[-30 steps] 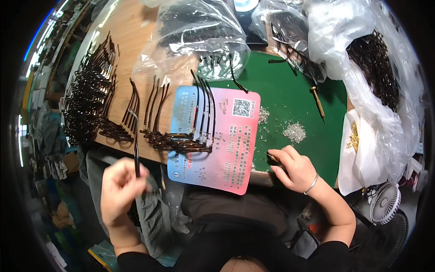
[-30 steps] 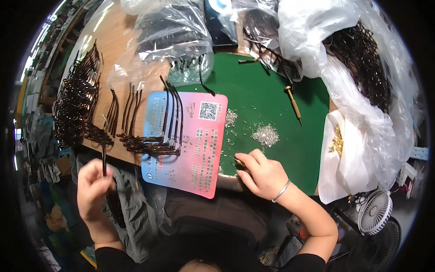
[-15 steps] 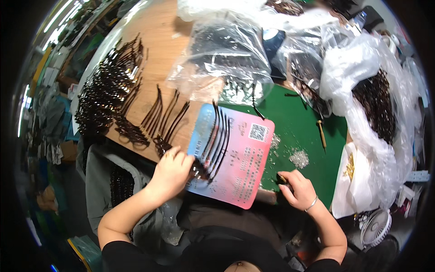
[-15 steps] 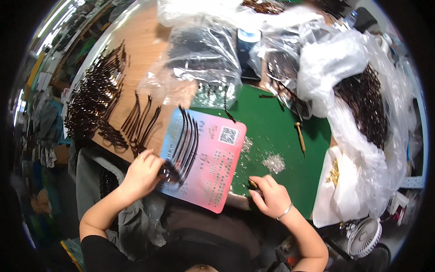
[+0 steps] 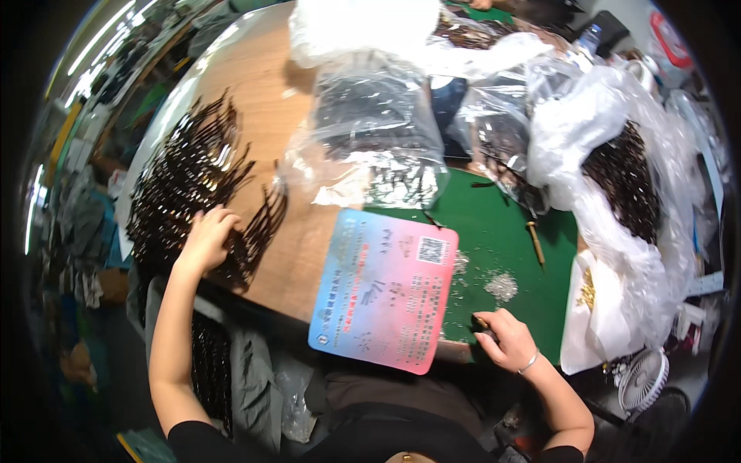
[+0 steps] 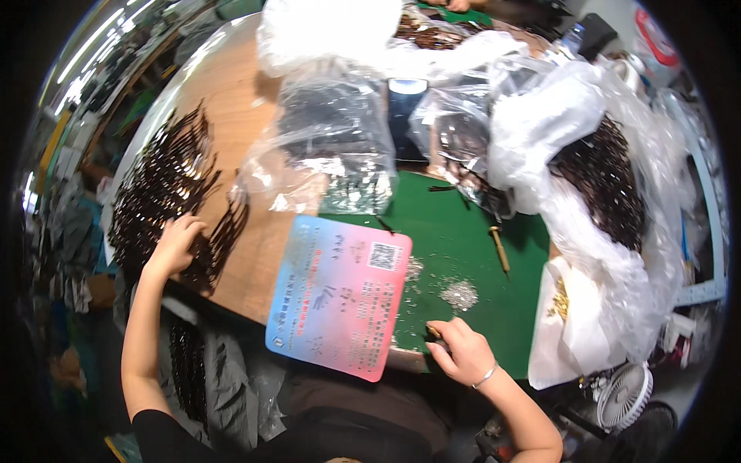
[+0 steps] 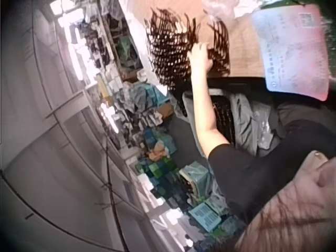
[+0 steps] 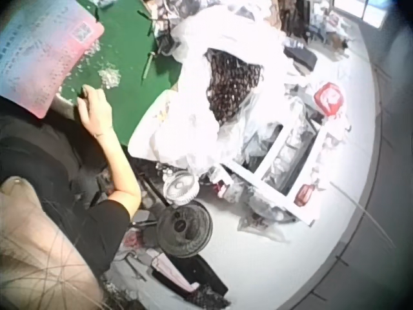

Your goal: The person assembles eyeglasses by hand, picking up frames and small metal components from a green mat, inserting parts into the frame, and placing completed glasses aside. The person repeatedly handles frames and components, using a small tool to assist with assembly.

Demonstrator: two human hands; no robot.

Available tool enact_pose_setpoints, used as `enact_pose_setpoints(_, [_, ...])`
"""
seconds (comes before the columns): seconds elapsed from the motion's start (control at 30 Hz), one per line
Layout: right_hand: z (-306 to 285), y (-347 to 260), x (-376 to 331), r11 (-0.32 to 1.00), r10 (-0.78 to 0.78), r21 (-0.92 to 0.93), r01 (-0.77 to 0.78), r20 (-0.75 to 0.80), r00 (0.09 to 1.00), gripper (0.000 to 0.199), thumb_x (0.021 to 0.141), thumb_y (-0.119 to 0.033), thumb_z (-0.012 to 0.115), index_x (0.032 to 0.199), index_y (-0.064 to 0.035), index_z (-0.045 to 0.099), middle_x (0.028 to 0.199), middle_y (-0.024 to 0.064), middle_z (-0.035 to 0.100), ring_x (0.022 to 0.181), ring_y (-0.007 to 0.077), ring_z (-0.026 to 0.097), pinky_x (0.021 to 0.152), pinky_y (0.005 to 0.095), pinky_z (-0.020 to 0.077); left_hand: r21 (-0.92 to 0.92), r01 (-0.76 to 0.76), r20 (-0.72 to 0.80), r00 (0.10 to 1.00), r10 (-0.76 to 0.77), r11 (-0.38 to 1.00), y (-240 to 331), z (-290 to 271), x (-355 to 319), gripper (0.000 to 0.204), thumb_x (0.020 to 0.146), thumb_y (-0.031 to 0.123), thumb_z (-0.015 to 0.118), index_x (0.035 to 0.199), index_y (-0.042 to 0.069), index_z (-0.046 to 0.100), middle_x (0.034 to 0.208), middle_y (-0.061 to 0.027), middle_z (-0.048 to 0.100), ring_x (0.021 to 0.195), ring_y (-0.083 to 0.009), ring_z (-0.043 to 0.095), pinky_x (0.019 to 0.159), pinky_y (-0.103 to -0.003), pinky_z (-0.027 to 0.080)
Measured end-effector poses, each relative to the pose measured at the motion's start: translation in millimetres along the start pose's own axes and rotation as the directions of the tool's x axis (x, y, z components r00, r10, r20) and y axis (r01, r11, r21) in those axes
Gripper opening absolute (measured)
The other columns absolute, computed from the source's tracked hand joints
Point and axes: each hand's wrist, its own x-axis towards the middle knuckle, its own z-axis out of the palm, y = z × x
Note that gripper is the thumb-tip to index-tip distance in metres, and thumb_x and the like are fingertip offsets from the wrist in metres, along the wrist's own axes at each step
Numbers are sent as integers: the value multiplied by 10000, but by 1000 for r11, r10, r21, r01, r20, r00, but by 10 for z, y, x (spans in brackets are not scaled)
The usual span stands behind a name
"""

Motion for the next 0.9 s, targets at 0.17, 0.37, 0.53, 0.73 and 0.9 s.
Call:
enact_pose_setpoints(0.17, [-69, 70, -70, 997, 67, 29, -67, -8, 998, 272, 824, -187, 604, 1060, -57, 563, 826, 113, 549, 701, 273, 578, 613, 343, 487, -459, -341, 91, 900, 426, 820, 1289, -582, 391, 461, 632, -8, 641, 1084, 23, 554, 1052, -167, 595, 1013, -336, 560, 903, -393, 442])
enact_pose_setpoints(0.37, [-66, 21, -79, 996, 16, 85, -19, 39, 999, 292, 841, -219, 603, 1082, -62, 552, 868, 113, 533, 726, 268, 578, 625, 346, 491, -491, -191, -486, 870, -85, 850, 2601, 70, 1782, 278, 800, 142, 579, 1012, -16, 493, 908, -270, 566, 834, -428, 575, 743, -481, 459])
enact_pose_setpoints(0.53, [-201, 167, -471, 979, 123, 165, -116, -33, 992, 274, 847, -205, 595, 1074, -60, 548, 892, 115, 544, 760, 272, 583, 669, 348, 488, -437, -214, -432, 902, 5, 874, 2744, 161, 1868, 208, 799, 58, 499, 978, -47, 501, 891, -250, 577, 856, -416, 572, 738, -474, 467])
enact_pose_setpoints(0.73, [-578, 544, -790, 845, 491, 342, -411, -193, 849, 200, 820, -136, 549, 986, -25, 560, 914, 142, 593, 785, 267, 598, 710, 330, 480, -872, -169, -174, 984, 32, 459, 2579, -337, 848, 254, 876, 20, 481, 1121, -36, 512, 873, -117, 572, 690, -163, 584, 602, -270, 491])
enact_pose_setpoints(0.9, [-1071, 1172, -644, 733, 412, -323, -598, -489, 769, 130, 795, -136, 544, 873, -39, 581, 879, 170, 599, 742, 358, 600, 686, 412, 495, -987, 157, 149, 958, 243, -15, 2828, -395, 168, 318, 904, 5, 468, 1218, -33, 440, 903, -79, 577, 654, -95, 568, 540, -213, 496])
